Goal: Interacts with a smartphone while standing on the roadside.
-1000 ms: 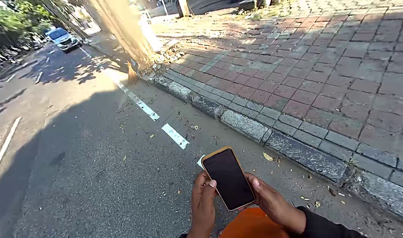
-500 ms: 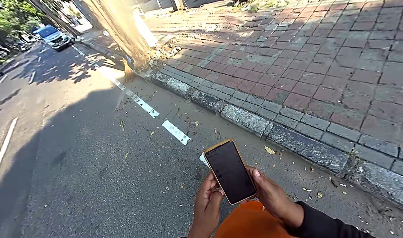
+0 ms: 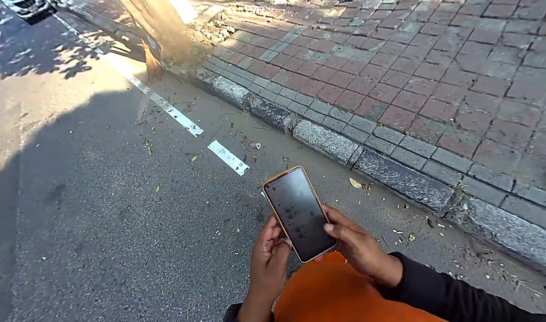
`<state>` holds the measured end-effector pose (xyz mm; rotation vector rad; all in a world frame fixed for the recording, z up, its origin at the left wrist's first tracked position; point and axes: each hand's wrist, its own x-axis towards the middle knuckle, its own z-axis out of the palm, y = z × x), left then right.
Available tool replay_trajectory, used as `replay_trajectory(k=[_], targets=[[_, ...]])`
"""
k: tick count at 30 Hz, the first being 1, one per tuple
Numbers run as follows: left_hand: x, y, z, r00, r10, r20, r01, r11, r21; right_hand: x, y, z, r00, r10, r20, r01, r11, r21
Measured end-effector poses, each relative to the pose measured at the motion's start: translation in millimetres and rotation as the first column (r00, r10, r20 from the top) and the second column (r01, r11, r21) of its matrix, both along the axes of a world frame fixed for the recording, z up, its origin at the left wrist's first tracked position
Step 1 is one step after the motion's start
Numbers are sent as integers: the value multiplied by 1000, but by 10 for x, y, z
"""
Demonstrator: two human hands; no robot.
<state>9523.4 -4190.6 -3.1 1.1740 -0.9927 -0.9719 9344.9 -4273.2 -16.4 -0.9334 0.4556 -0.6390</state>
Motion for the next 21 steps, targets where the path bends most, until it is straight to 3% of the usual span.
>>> replay_trajectory(k=[11, 15, 21], targets=[[-269, -148, -103, 1000, -3, 0, 3, 1000, -20, -129, -100, -65, 930, -181, -319, 48, 922, -384], [-378, -197, -157, 1000, 11, 6, -10, 1000, -26, -260, -177, -73, 933, -147, -330, 23, 936, -352], [-415, -241, -263, 997, -9, -82, 3, 997, -71, -449, -288, -92, 994, 6, -105, -23, 987, -162]])
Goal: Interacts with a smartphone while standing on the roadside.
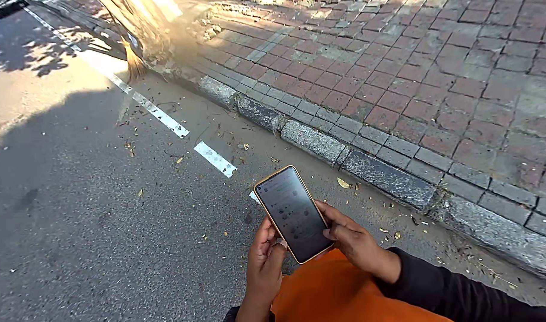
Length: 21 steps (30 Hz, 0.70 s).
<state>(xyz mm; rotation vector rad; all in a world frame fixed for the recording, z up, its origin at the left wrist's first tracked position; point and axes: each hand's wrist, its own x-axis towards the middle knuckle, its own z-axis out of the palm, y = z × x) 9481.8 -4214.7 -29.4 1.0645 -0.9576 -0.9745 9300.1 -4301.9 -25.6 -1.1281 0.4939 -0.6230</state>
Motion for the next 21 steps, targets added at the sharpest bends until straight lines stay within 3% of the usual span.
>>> replay_trajectory(k=[3, 9, 16, 21], targets=[[-9, 37, -17, 996, -70, -51, 70, 998, 2, -66, -8, -60, 993, 51, 105, -60, 995, 85], [-44, 98, -54, 971, -193, -138, 193, 981, -16, -109, -18, -80, 986, 71, 151, -102, 972, 212], [-46, 80, -29, 983, -147, -110, 146, 989, -23, -122, -86, -43, 976, 168, 136, -190, 967, 168], [-65, 27, -1, 986, -139, -95, 137, 990, -21, -106, -84, -13, 987, 121, 109, -137, 980, 147]])
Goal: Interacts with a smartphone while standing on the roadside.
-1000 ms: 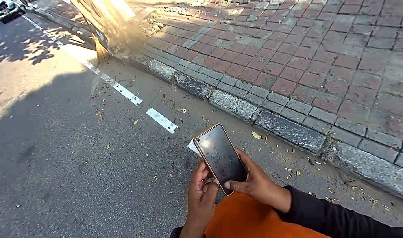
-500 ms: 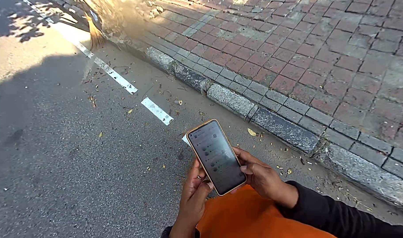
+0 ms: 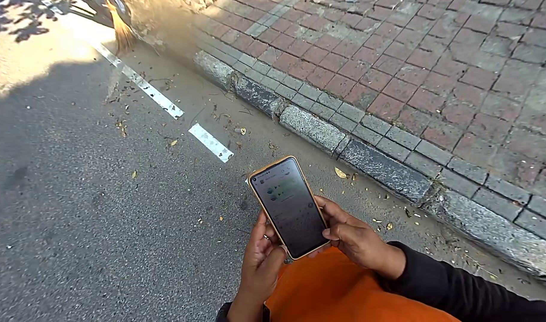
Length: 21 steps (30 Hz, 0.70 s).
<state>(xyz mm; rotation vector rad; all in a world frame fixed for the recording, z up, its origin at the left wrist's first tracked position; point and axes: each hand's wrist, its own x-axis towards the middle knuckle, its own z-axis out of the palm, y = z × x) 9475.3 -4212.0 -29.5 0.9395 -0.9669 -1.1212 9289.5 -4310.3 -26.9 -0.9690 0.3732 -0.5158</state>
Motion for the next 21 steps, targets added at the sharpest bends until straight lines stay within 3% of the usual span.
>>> replay_trajectory(k=[6, 21], targets=[[-28, -109, 1, 999, 17, 44, -15, 999, -30, 28, -24, 50, 993, -95, -63, 89, 992, -86], [-5, -147, -4, 999, 4, 40, -1, 997, -73, 55, -29, 52, 988, -138, -65, 128, 981, -143]])
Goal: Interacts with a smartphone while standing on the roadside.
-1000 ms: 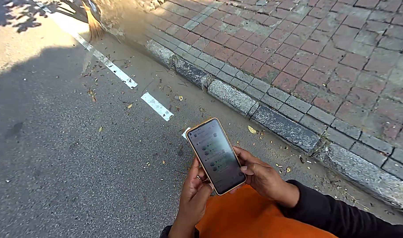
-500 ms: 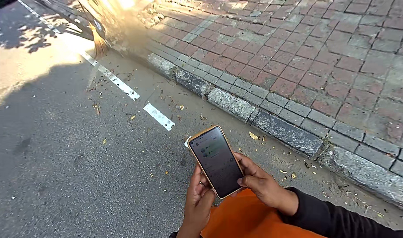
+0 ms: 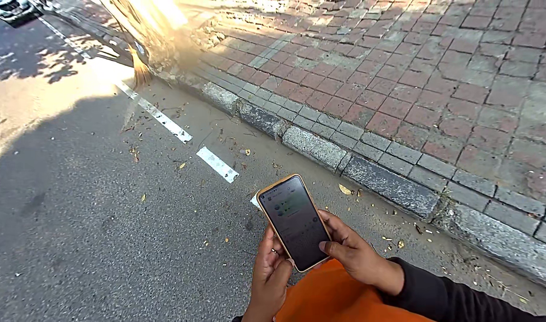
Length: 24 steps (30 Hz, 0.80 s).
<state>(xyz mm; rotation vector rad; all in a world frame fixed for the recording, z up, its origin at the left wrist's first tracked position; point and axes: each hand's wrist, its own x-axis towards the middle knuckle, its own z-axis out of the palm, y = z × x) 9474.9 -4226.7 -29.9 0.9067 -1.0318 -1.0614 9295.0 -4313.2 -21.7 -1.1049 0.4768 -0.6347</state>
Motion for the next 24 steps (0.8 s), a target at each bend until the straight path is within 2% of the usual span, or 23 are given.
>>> replay_trajectory(k=[3, 7, 10, 14, 17, 20, 24], targets=[[1, 22, -2, 1000, 6, -8, -6, 1000, 6, 16, 10, 10, 1000, 4, -17, -4, 1000, 2], [-81, 18, 44, 991, 135, -12, -134, 988, 83, 35, 19, 31, 999, -3, -42, 4, 1000, 15], [-75, 22, 12, 990, 139, -17, -137, 988, 73, 42, 10, 29, 999, 16, -36, -16, 1000, 10], [-130, 6, 20, 977, 208, 37, -211, 971, 111, 61, 14, 31, 999, 0, -50, -1, 1000, -22], [-109, 9, -22, 985, 166, 38, -168, 984, 66, 87, 7, 31, 996, -44, -79, 43, 999, -6], [-48, 25, -73, 997, 72, -21, -72, 997, 20, 83, -3, 19, 998, -37, -55, 37, 999, -1], [-23, 8, -86, 998, 30, -49, -31, 1000, -5, 82, -21, 30, 997, -29, -71, 29, 1000, 1]])
